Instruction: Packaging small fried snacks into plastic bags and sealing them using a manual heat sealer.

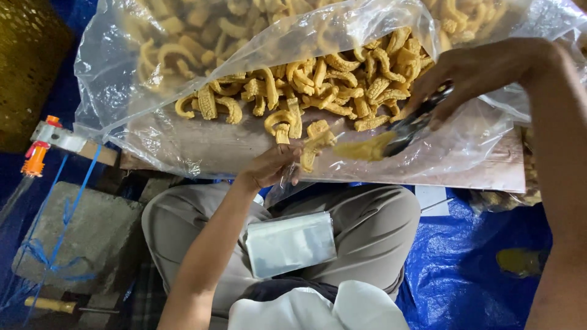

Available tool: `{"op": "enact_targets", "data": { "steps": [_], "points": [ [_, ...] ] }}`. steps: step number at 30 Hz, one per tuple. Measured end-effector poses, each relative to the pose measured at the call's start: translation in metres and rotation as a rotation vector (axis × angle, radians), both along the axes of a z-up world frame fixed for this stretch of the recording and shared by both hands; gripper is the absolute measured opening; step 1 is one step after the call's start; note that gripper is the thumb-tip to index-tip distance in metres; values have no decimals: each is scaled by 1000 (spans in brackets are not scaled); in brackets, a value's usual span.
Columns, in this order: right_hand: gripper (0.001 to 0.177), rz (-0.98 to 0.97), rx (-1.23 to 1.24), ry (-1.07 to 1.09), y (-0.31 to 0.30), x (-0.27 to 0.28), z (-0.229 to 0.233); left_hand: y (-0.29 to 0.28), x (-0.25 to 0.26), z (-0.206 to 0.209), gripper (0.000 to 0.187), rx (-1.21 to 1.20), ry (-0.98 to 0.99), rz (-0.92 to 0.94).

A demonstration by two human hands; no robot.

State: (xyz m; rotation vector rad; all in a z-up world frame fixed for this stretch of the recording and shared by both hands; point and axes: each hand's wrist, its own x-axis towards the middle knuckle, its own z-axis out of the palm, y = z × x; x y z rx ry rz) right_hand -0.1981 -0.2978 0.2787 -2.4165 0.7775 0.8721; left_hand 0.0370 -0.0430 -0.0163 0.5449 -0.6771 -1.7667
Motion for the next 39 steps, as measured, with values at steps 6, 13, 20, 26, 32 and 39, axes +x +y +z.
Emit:
{"op": "enact_targets", "data": {
  "steps": [6, 13, 20, 26, 32, 39],
  "points": [
    [48, 84, -121, 143, 54, 49, 21, 8, -4, 29, 56, -283, -205, -142],
    [65, 266, -355, 79, 99, 42, 39, 37, -9, 59, 51, -225, -708, -52],
    [58, -74, -404, -363, 97, 9, -71, 88, -23, 34, 48, -181, -472, 421],
    [64, -233, -422, -615, 120, 22, -203, 118, -26, 74, 47, -91, -510, 685],
    [45, -154, -495, -710, 139, 60, -202, 125, -11, 44, 52, 62, -502, 576],
    [37, -206, -508, -965, 95, 36, -184, 113, -3, 8, 71, 87, -505, 481]
  ]
}}
